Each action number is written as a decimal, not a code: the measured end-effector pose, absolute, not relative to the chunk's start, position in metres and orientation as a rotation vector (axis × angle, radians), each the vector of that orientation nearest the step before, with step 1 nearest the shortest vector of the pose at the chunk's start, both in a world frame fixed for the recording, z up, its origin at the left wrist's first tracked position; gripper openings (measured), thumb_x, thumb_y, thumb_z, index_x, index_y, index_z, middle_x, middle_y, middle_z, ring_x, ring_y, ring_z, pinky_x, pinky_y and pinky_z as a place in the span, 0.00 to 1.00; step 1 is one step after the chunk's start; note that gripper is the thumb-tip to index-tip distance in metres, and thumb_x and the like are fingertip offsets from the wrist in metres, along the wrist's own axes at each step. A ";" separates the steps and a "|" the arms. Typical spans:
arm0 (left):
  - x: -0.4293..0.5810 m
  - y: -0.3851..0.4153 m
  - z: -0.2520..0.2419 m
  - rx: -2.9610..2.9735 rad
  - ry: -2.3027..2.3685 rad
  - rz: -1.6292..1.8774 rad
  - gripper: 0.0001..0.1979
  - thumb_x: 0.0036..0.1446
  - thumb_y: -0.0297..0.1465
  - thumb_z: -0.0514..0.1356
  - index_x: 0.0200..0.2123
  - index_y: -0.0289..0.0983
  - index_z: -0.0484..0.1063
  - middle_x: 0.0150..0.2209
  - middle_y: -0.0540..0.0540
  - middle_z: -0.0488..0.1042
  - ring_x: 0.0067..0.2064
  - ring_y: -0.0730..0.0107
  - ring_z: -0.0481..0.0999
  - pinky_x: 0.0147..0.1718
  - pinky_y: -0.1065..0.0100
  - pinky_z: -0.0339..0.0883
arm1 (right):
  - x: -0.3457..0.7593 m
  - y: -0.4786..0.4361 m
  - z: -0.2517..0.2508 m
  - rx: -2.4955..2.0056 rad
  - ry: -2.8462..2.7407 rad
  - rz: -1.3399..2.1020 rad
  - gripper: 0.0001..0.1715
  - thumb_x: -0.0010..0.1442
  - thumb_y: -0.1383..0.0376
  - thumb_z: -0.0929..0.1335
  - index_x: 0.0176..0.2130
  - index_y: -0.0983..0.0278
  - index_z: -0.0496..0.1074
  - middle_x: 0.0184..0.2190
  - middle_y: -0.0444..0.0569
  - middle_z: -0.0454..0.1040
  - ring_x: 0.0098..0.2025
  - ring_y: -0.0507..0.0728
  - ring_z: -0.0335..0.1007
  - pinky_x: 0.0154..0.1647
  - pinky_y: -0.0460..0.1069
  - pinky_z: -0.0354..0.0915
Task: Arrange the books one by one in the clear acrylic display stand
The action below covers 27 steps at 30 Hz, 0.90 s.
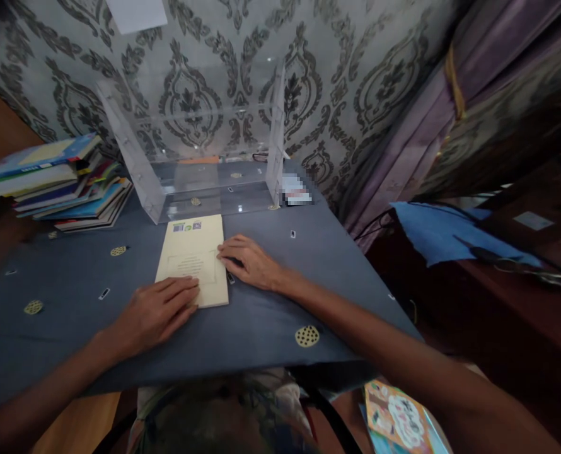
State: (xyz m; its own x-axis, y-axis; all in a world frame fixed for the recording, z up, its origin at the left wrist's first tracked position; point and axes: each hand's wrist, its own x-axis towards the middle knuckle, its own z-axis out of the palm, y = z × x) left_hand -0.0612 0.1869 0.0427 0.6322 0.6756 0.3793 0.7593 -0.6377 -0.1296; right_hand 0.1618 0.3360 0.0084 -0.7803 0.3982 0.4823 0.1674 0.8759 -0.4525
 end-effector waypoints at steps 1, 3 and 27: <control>-0.059 0.188 0.043 -2.583 -1.167 -0.395 0.11 0.70 0.31 0.53 0.46 0.33 0.73 0.46 0.39 0.81 0.46 0.58 0.81 0.40 0.60 0.77 | 0.158 0.343 0.007 -0.423 -2.495 0.487 0.17 0.71 0.64 0.61 0.49 0.66 0.77 0.51 0.57 0.79 0.56 0.61 0.73 0.60 0.61 0.66; -0.055 0.190 0.046 -2.602 -1.164 -0.331 0.13 0.69 0.35 0.54 0.48 0.33 0.72 0.47 0.38 0.80 0.47 0.56 0.79 0.41 0.58 0.76 | 0.148 0.361 0.005 -0.477 -2.571 0.413 0.18 0.70 0.65 0.62 0.53 0.66 0.75 0.57 0.59 0.75 0.59 0.63 0.70 0.62 0.63 0.63; -0.120 0.294 0.011 -2.491 -1.634 -0.506 0.24 0.72 0.40 0.46 0.62 0.35 0.67 0.64 0.37 0.69 0.64 0.54 0.69 0.61 0.49 0.67 | 0.124 0.411 0.000 -0.684 -2.398 0.401 0.16 0.64 0.71 0.63 0.48 0.69 0.75 0.43 0.57 0.79 0.46 0.62 0.72 0.53 0.58 0.66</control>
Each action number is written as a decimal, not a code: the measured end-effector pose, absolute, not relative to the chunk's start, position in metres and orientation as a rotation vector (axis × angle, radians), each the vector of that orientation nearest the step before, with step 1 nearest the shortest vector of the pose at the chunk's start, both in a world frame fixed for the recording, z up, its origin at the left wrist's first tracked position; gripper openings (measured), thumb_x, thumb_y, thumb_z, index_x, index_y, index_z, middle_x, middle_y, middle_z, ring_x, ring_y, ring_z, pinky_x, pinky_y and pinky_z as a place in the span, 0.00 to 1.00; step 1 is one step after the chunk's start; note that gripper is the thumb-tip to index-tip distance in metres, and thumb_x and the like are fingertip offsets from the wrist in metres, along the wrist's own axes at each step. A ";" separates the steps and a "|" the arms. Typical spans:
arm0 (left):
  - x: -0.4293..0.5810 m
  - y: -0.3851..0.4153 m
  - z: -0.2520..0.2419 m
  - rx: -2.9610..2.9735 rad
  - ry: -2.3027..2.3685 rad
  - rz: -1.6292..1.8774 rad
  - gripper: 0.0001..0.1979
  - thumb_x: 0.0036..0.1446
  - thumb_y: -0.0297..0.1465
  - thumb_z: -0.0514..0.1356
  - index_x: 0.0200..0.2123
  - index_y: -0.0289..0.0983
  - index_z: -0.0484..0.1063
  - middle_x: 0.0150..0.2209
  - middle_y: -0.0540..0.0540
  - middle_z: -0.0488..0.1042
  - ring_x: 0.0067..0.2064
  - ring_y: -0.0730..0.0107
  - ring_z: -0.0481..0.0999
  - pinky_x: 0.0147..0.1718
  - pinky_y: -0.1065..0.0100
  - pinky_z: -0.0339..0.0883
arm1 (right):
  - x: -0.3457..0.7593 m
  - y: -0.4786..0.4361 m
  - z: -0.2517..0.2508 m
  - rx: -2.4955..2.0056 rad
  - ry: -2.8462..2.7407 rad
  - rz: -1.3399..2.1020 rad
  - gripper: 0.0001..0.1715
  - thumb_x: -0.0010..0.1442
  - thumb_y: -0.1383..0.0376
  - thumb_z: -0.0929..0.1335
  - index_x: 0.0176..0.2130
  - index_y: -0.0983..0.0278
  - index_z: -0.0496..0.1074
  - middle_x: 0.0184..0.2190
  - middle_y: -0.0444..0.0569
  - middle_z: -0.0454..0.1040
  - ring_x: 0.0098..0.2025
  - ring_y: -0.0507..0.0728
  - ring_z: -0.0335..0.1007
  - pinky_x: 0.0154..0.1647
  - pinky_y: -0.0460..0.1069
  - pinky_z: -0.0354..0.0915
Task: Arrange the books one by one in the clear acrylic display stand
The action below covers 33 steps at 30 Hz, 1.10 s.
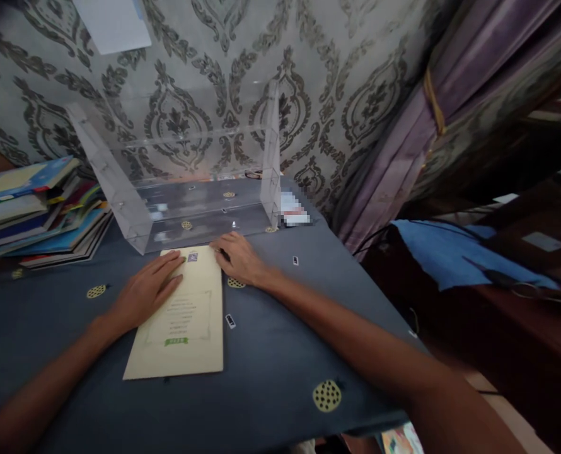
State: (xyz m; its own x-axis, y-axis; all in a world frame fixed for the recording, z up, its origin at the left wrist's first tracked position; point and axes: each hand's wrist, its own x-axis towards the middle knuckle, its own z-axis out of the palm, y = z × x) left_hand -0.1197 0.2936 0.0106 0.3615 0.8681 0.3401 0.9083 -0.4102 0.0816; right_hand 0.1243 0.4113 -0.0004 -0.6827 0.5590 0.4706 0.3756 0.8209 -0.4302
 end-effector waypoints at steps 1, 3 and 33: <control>-0.122 0.295 0.012 -2.531 -1.596 -0.495 0.23 0.72 0.40 0.46 0.62 0.36 0.67 0.64 0.38 0.69 0.65 0.55 0.68 0.62 0.49 0.66 | 0.127 0.409 0.001 -0.704 -2.383 0.400 0.15 0.64 0.71 0.63 0.46 0.69 0.76 0.40 0.56 0.80 0.44 0.61 0.72 0.51 0.57 0.66; -0.124 0.298 0.016 -2.604 -1.498 -0.464 0.22 0.73 0.38 0.46 0.62 0.38 0.67 0.64 0.39 0.69 0.65 0.56 0.67 0.62 0.49 0.65 | 0.134 0.401 0.004 -0.745 -2.354 0.413 0.14 0.64 0.71 0.63 0.43 0.67 0.77 0.36 0.54 0.80 0.40 0.60 0.72 0.47 0.55 0.66; -0.026 0.255 0.055 -2.433 -1.207 -0.247 0.16 0.70 0.28 0.49 0.45 0.34 0.77 0.44 0.40 0.83 0.45 0.59 0.83 0.39 0.61 0.81 | 0.182 0.345 0.023 -0.687 -1.914 1.182 0.17 0.71 0.61 0.62 0.51 0.64 0.75 0.40 0.48 0.81 0.39 0.53 0.76 0.40 0.47 0.71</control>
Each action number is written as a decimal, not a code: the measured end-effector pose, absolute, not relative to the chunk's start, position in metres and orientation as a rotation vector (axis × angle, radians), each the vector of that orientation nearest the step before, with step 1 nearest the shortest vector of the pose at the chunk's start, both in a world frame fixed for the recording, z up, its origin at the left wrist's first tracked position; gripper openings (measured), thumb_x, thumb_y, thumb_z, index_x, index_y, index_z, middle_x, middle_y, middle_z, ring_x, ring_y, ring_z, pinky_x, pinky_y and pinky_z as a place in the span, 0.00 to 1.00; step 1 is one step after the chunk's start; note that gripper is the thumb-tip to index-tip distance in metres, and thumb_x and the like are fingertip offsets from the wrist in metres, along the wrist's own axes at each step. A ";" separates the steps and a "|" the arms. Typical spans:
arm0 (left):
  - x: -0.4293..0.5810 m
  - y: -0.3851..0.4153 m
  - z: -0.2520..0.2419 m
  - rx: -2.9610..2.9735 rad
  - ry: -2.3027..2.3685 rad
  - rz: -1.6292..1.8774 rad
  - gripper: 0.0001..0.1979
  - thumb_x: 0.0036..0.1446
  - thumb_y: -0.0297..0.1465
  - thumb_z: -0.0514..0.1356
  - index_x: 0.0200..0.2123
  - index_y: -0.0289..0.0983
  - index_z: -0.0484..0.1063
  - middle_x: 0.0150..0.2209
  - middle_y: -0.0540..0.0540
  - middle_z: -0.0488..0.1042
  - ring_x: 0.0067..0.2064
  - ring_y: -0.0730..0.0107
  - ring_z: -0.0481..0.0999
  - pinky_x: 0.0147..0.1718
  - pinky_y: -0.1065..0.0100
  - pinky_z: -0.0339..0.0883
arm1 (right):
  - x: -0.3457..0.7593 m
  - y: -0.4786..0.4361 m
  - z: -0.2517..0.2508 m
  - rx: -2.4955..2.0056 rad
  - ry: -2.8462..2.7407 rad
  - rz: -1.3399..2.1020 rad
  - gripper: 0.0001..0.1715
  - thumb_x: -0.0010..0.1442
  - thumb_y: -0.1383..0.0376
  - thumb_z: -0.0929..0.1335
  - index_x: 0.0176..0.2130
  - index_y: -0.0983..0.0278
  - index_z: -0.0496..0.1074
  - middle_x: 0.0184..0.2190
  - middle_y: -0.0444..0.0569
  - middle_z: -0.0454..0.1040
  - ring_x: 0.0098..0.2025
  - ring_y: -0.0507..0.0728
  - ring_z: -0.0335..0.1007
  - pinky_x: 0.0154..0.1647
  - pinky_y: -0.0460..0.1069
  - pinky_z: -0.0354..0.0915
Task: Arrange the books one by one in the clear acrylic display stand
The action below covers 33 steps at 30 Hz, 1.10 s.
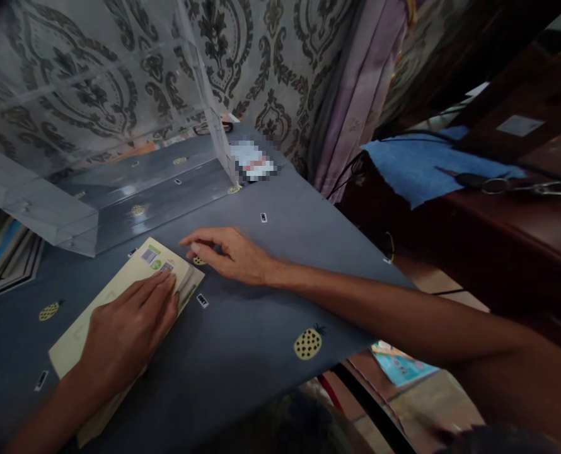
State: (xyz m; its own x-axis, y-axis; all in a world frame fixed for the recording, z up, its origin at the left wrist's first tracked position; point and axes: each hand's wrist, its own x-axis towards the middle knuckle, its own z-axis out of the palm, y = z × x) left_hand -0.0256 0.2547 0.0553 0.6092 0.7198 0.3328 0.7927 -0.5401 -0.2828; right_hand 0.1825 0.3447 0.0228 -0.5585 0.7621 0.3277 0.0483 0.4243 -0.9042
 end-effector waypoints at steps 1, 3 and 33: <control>-0.026 0.255 0.056 -2.442 -1.208 -0.249 0.16 0.70 0.28 0.49 0.45 0.34 0.77 0.44 0.40 0.83 0.45 0.59 0.84 0.38 0.61 0.81 | 0.183 0.344 0.023 -0.676 -1.912 1.176 0.17 0.71 0.60 0.62 0.51 0.64 0.75 0.40 0.48 0.81 0.39 0.53 0.76 0.40 0.47 0.71; -0.028 0.256 0.057 -2.455 -1.208 -0.260 0.16 0.70 0.28 0.48 0.45 0.33 0.77 0.44 0.39 0.83 0.45 0.58 0.84 0.37 0.61 0.81 | 0.183 0.344 0.025 -0.656 -1.908 1.169 0.18 0.72 0.59 0.62 0.52 0.63 0.75 0.40 0.48 0.81 0.40 0.53 0.76 0.40 0.47 0.71; -0.099 0.242 0.048 -2.321 -1.818 -0.081 0.21 0.70 0.41 0.51 0.60 0.41 0.69 0.59 0.37 0.73 0.58 0.48 0.73 0.40 0.54 0.78 | 0.147 0.367 0.017 -0.504 -2.597 0.492 0.14 0.72 0.64 0.60 0.48 0.64 0.73 0.39 0.55 0.76 0.41 0.60 0.72 0.43 0.55 0.70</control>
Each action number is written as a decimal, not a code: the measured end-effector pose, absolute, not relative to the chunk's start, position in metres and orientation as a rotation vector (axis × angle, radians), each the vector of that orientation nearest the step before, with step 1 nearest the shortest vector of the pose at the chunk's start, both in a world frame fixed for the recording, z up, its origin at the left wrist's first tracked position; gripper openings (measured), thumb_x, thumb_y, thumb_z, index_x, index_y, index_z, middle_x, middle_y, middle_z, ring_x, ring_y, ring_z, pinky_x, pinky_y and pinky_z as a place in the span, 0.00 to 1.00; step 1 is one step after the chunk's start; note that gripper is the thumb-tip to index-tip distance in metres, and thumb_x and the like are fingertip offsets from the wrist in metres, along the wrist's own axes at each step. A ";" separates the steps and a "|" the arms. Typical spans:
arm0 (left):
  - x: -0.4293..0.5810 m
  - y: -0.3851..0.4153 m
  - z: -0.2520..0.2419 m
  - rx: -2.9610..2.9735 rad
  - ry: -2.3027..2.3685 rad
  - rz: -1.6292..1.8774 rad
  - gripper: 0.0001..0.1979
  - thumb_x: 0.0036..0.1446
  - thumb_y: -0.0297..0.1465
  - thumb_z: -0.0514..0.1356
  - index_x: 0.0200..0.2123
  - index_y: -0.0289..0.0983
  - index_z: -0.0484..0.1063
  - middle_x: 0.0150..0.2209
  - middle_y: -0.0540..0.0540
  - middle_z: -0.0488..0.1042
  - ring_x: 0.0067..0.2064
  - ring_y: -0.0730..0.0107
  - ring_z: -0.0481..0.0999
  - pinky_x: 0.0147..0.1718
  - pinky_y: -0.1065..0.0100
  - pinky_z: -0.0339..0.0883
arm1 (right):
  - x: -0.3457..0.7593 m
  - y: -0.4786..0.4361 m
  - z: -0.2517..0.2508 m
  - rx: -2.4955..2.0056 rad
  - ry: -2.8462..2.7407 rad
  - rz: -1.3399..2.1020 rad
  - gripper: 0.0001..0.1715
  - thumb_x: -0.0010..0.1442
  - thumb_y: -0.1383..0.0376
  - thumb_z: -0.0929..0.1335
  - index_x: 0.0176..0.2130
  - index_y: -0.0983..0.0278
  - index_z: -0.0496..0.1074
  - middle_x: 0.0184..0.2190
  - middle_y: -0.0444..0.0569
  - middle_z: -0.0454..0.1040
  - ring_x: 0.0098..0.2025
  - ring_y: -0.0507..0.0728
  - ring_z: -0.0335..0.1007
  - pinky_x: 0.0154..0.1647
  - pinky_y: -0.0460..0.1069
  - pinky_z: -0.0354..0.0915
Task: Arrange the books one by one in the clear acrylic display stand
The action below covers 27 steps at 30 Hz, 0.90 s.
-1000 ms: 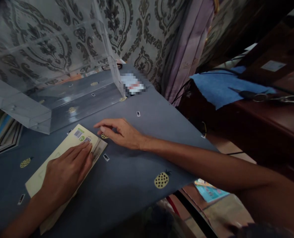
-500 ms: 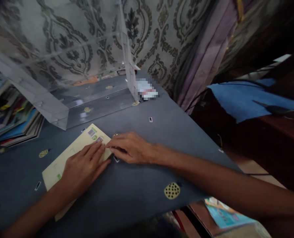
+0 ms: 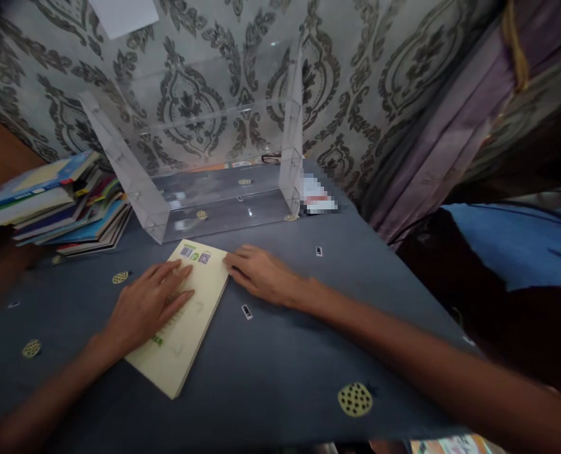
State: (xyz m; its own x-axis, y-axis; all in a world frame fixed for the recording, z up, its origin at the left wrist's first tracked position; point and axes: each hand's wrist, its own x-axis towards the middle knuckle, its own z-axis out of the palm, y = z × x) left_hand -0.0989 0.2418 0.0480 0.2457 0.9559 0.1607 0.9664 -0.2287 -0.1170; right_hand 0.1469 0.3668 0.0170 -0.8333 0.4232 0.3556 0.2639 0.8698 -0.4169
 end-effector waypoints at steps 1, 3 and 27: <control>-0.095 0.244 0.049 -2.293 -1.848 -0.071 0.21 0.70 0.41 0.51 0.60 0.41 0.69 0.58 0.36 0.73 0.57 0.48 0.73 0.39 0.54 0.78 | 0.141 0.372 0.016 -0.513 -2.609 0.469 0.14 0.72 0.64 0.60 0.47 0.64 0.73 0.39 0.55 0.76 0.41 0.61 0.72 0.44 0.56 0.70; -0.089 0.249 0.050 -2.249 -1.891 -0.054 0.20 0.70 0.42 0.51 0.58 0.40 0.70 0.57 0.35 0.73 0.55 0.46 0.73 0.35 0.55 0.78 | 0.131 0.385 0.013 -0.510 -2.616 0.433 0.12 0.71 0.65 0.61 0.46 0.64 0.73 0.41 0.55 0.76 0.44 0.61 0.72 0.48 0.57 0.69; -0.069 0.188 0.047 -2.633 -1.188 -0.111 0.18 0.71 0.33 0.51 0.56 0.31 0.72 0.56 0.34 0.76 0.58 0.50 0.75 0.52 0.53 0.73 | 0.141 0.324 0.009 -0.410 -2.436 0.654 0.18 0.69 0.69 0.61 0.51 0.67 0.75 0.47 0.57 0.80 0.55 0.62 0.72 0.57 0.59 0.67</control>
State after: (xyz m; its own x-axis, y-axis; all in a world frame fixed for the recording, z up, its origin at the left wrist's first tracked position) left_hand -0.0687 0.1880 0.0467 0.6644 0.7276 0.1710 0.7467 -0.6360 -0.1949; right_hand 0.1405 0.3237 0.0085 -0.7857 0.4219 0.4523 0.1385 0.8327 -0.5361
